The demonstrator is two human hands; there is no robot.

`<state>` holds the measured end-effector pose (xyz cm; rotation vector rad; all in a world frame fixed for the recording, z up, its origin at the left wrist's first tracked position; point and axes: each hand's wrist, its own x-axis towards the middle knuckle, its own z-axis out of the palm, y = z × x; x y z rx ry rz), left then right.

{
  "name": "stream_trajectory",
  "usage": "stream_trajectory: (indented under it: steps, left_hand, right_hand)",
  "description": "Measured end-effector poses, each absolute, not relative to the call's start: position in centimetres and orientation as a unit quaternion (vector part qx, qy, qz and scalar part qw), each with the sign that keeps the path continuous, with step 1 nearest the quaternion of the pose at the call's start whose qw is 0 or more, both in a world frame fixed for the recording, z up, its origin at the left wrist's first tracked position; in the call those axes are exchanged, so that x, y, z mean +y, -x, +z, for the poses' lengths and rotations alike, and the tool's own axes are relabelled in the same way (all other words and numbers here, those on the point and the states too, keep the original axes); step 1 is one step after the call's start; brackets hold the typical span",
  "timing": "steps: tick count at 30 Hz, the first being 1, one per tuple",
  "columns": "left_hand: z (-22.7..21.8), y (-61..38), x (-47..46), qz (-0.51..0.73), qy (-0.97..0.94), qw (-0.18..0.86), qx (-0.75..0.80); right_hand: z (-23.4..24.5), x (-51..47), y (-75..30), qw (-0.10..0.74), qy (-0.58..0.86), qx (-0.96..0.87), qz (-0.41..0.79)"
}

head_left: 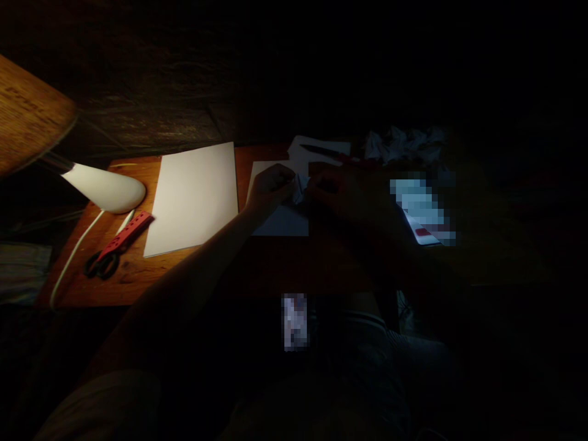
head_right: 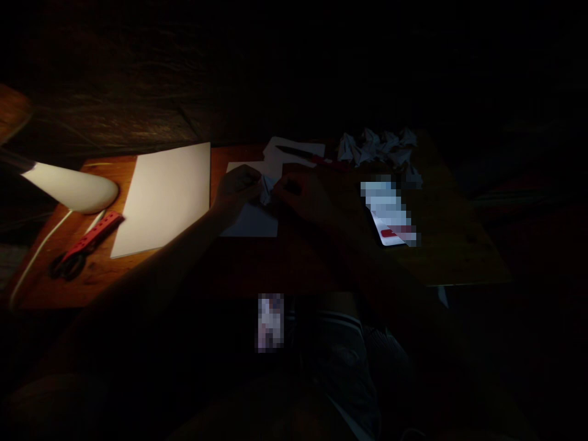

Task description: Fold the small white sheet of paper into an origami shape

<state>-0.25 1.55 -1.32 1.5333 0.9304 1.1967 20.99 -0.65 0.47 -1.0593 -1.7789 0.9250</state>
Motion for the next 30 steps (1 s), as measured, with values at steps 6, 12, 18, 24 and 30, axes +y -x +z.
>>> stream_trajectory:
  steps: [6, 12, 18, 24, 30]
  left_hand:
    - [-1.7, 0.6, 1.9, 0.515, -0.612, 0.476, 0.365]
    - [-2.1, 0.7, 2.0, 0.505, -0.607, 0.49, 0.368]
    - [-2.5, 0.7, 2.0, 0.503, -0.597, 0.515, 0.354]
    - [-2.3, 0.8, 1.8, 0.492, -0.611, 0.492, 0.377]
    - [-2.7, 1.4, 2.2, 0.501, -0.684, 0.398, 0.35]
  right_hand:
    - [0.6, -0.6, -21.0, 0.433, 0.427, -0.723, 0.327]
    - [0.3, -0.6, -21.2, 0.416, 0.423, -0.726, 0.348]
    - [0.5, -1.0, -21.5, 0.398, 0.384, -0.776, 0.302]
    - [1.5, -1.4, -21.7, 0.344, 0.393, -0.838, 0.156]
    - [1.6, -1.4, -21.8, 0.34, 0.404, -0.835, 0.155]
